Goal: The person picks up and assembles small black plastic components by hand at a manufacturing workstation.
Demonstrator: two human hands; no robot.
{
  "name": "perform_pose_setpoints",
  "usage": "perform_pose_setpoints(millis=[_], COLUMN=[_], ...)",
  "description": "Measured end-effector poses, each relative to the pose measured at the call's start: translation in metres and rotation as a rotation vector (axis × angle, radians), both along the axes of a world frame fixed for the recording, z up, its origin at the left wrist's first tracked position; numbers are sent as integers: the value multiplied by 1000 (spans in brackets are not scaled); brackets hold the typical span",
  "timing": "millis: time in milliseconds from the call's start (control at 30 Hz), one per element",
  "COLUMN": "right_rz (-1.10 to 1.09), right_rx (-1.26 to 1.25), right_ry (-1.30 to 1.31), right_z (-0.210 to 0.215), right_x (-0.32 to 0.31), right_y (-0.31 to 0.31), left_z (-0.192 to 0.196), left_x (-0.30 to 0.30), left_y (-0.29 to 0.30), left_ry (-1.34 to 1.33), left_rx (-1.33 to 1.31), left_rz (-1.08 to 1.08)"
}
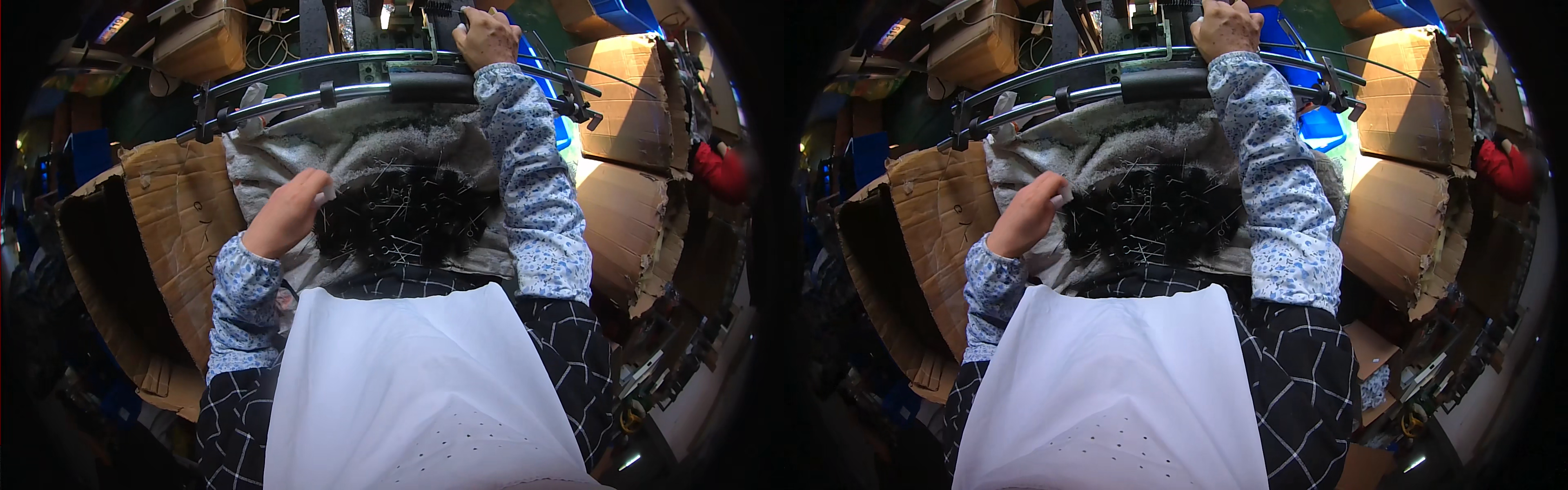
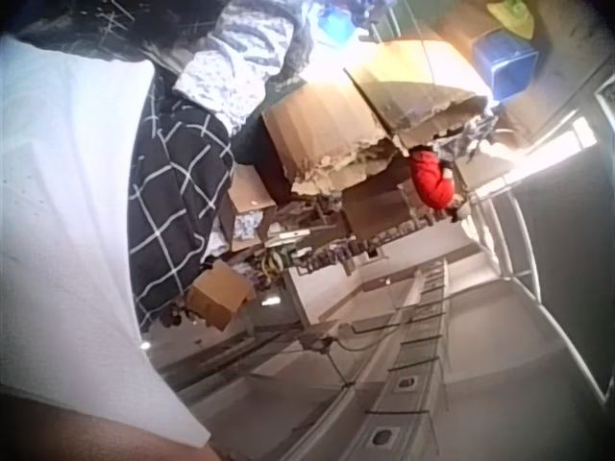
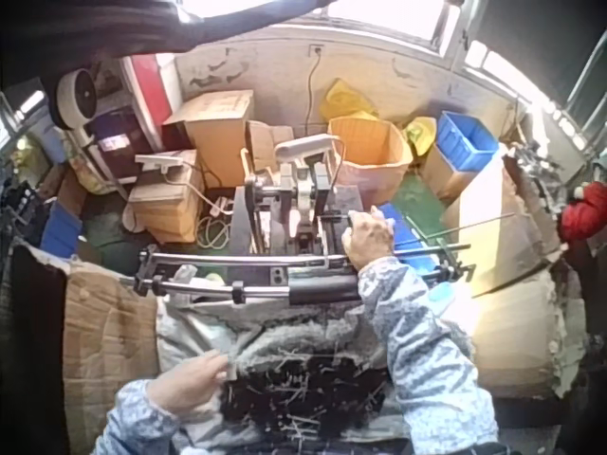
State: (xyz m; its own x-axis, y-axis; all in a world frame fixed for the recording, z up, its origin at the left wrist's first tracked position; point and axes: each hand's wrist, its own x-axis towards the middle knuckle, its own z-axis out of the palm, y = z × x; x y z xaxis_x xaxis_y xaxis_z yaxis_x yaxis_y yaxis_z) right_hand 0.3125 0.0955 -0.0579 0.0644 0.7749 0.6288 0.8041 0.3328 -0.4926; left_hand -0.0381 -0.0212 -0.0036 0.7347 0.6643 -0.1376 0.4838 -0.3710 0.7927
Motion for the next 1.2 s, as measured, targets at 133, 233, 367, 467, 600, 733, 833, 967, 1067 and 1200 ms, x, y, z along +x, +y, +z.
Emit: perform_pose_setpoints(millis=[133,233,367,467,600,733,833,967,1067,1200], right_rz=[-293,-309,-332,-304,-320,-321,-341,-112,-392,-187], right_rx=[-284,-341,-284,-323,-317,-529,-476,-673,-389,-159], right_ry=[-437,-457,-435,-447,-433,-428,-445,-560,-680,-537], right_z=[5,18,24,26,15,36,35,29,92,90], right_x=[-32,-60,-74,-65,-32,5,27,76,54,54], right_y=[10,10,9,8,6,8,24,38,-4,-42], left_z=[29,43,40,35,19,14,6,-1,-1,2], left_x=[-14,-19,-9,2,6,16,24,34,32,58], left_y=[18,22,22,19,19,24,29,34,30,27], left_ry=[-18,-55,-160,-266,-399,-469,-513,-477,-469,-517], left_rx=[17,24,-2,-37,-51,-87,-116,-60,-75,-73], left_rz=[134,166,183,238,334,374,368,290,301,281])
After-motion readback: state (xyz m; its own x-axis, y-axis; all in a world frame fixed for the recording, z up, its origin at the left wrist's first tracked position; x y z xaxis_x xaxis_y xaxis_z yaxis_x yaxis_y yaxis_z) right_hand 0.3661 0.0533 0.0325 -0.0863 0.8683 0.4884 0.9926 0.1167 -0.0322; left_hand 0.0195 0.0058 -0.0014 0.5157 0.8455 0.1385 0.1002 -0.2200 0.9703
